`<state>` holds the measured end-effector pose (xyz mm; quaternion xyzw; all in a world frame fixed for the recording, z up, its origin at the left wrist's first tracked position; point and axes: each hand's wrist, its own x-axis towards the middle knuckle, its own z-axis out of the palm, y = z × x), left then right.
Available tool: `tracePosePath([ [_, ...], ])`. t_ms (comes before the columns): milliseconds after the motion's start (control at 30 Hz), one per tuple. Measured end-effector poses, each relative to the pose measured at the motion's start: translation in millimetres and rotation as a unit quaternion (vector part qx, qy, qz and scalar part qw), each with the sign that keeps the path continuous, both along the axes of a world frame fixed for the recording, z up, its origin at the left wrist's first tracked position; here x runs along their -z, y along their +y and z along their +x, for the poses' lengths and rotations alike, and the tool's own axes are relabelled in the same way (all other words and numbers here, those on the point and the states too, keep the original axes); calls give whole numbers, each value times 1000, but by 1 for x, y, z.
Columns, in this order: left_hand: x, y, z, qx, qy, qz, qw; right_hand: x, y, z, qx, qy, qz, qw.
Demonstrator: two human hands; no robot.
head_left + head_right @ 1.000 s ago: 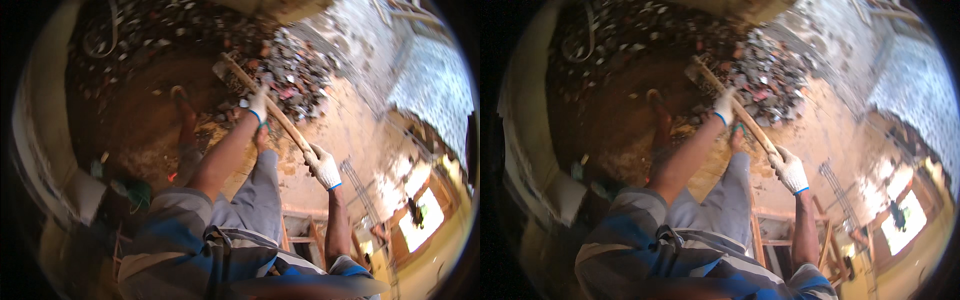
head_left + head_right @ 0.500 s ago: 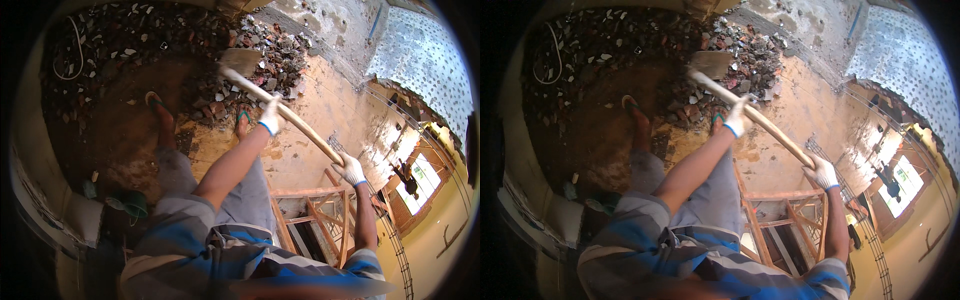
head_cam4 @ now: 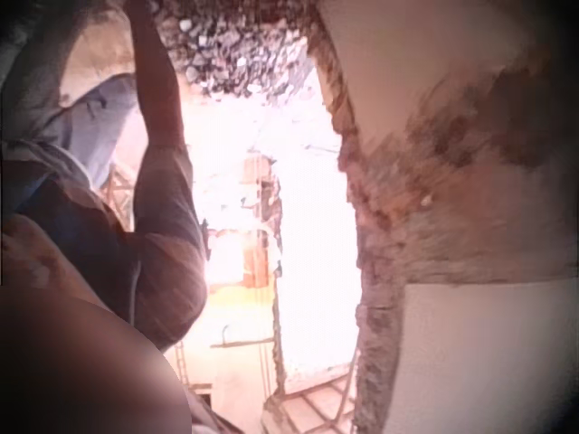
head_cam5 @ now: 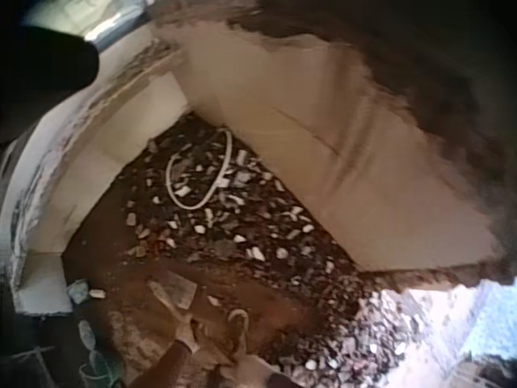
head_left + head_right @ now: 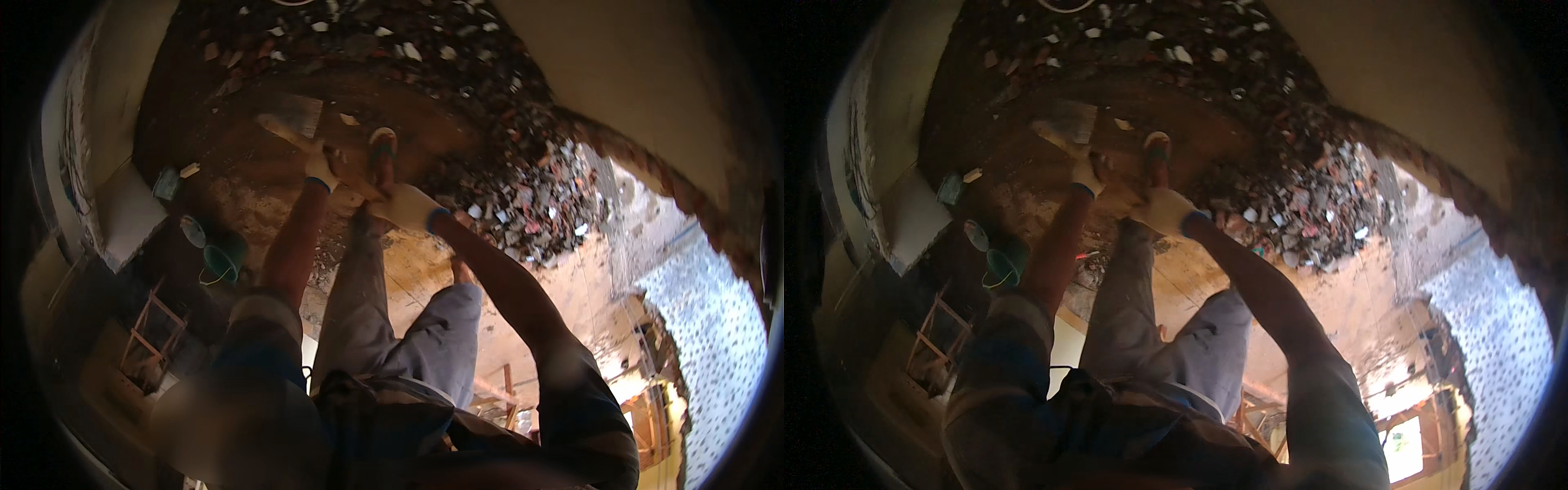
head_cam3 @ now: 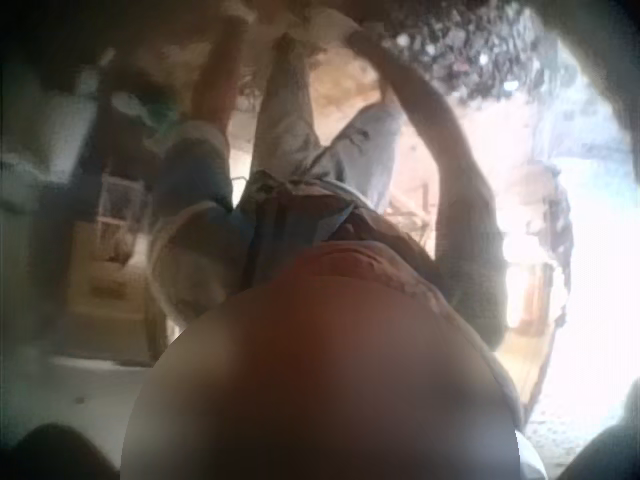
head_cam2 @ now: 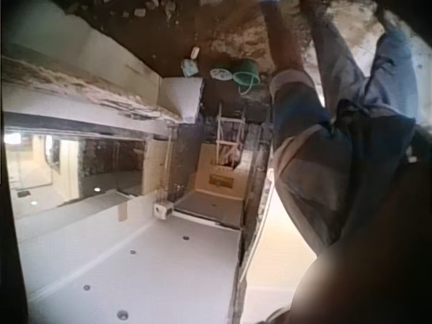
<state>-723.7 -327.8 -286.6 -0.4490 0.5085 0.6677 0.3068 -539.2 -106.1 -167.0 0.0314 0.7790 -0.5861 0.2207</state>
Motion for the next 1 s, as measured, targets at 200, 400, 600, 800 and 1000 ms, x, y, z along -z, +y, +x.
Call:
tracePosePath([
  [200,39,-103,-176,-22,47,-26,998,56,-98,-231,-91,-170,-1,981],
  [400,24,-60,-225,-54,18,-69,996,56,-82,-317,-184,-188,89,961],
  [600,55,13,-186,-30,-17,8,999,23,4,-261,-56,-201,105,972],
  [800,56,112,-66,253,97,111,956,-15,101,-131,25,-142,85,986],
  [1000,11,248,71,91,-89,49,991,-67,171,29,153,-247,110,951],
])
